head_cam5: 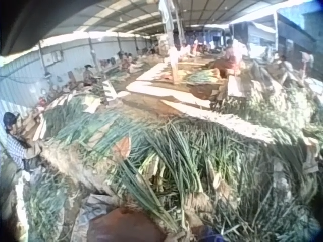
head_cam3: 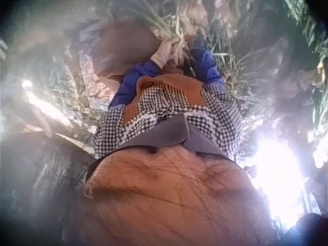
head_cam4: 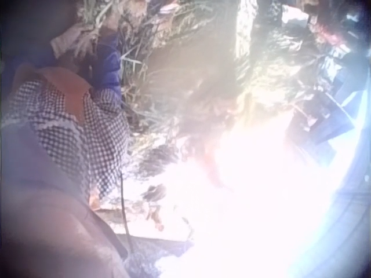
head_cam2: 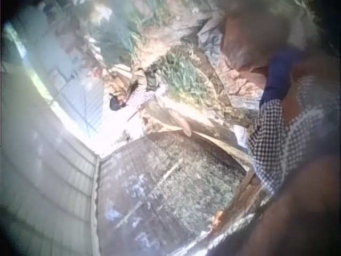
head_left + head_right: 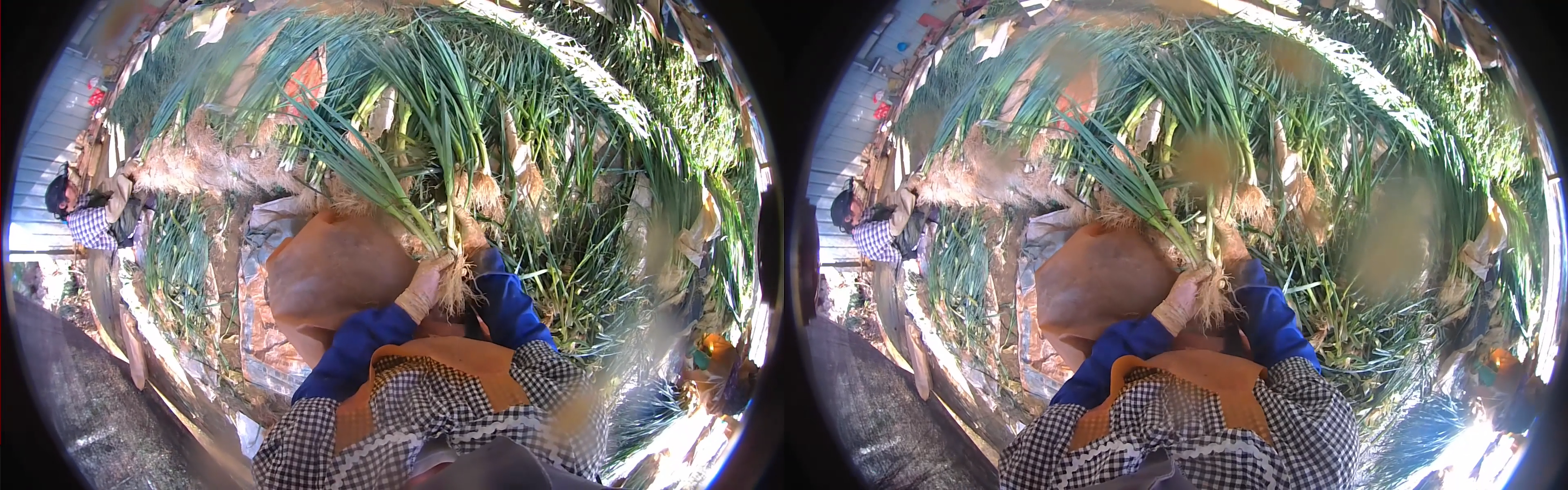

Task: The person cleans bundles of leeks by hand, stripping away the outer layers and dirt from the roots while they are spread out on a sack on the ground.

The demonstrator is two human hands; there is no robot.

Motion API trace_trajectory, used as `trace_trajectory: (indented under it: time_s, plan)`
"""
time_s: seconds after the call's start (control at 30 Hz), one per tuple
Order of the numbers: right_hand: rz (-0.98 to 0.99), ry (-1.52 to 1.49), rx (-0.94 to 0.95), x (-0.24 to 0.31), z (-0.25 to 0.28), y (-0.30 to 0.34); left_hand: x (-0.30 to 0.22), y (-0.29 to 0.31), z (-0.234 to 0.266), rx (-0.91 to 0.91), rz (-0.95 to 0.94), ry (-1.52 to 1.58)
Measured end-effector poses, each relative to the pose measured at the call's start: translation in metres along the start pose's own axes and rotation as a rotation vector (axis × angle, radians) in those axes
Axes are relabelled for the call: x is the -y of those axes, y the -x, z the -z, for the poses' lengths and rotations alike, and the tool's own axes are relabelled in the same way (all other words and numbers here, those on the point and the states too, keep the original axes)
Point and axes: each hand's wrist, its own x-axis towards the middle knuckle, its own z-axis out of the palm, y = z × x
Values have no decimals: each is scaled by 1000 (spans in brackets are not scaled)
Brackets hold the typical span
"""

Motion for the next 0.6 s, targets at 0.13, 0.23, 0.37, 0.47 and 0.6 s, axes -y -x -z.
trace_trajectory:
  time_s: [0.13, 0.23, 0.37, 0.47, 0.6]
  plan:
    - [490, 559, -274, -22, 19, -33, 9, -16, -2, -23, -64, 90]
    - [219, 470, -80, -10, -9, 19, 7, -17, 18, -148, -201, 134]
    - [349, 380, 150, 4, -2, 104, -1, -2, -8, -100, -199, 100]
    - [373, 170, 170, 11, 5, 124, -9, -2, -20, -87, -66, 82]
    - [259, 342, -99, 19, 1, 104, -17, 3, -18, 138, 186, 119]
